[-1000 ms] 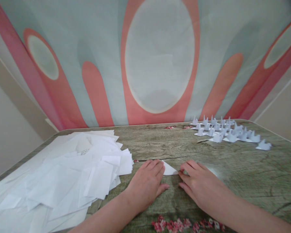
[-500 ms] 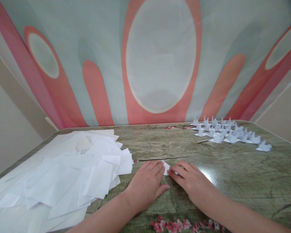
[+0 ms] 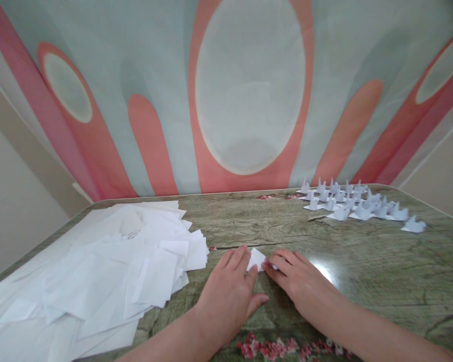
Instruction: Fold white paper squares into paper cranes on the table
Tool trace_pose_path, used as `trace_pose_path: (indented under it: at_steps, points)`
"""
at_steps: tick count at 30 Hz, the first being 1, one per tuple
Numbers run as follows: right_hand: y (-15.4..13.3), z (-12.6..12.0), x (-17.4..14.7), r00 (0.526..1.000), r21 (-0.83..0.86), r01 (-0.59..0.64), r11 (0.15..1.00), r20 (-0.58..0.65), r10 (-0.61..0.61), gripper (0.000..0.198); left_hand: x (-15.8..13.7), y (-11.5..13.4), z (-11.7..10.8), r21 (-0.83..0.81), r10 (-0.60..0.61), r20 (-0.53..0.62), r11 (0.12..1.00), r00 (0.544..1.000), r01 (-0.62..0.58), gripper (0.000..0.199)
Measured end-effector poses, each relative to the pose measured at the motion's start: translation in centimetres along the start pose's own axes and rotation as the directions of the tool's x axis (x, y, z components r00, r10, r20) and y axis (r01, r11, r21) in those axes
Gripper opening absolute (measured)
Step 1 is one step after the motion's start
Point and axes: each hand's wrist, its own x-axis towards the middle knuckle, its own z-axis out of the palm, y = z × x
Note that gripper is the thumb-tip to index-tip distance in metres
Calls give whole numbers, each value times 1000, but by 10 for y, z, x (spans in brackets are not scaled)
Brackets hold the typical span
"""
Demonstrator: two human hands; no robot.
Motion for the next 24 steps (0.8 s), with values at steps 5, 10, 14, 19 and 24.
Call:
trace_pose_path:
  at_steps: [5, 10, 14, 19, 24]
  points:
    - [0, -1, 0, 1000, -18, 9, 1000, -13, -9, 28, -1, 0, -9, 82, -50, 64, 996, 997, 45, 49]
    - [0, -1, 0, 1000, -26, 7, 1000, 1, -7, 26, -3, -2, -16, 167, -70, 122, 985, 990, 49, 50]
    - [0, -2, -1, 999, -48, 1, 999, 34, 0, 23, -2, -3, -18, 176, -57, 155, 984, 986, 29, 49]
    - [-2, -9, -5, 998, -139, -25, 990, 61, 34, 23, -3, -2, -17, 178, -45, 129, 984, 991, 22, 47]
    - [-5, -12, -7, 995, -197, -62, 978, 63, 75, 21, -6, -2, -13, 171, -33, 123, 985, 992, 12, 49]
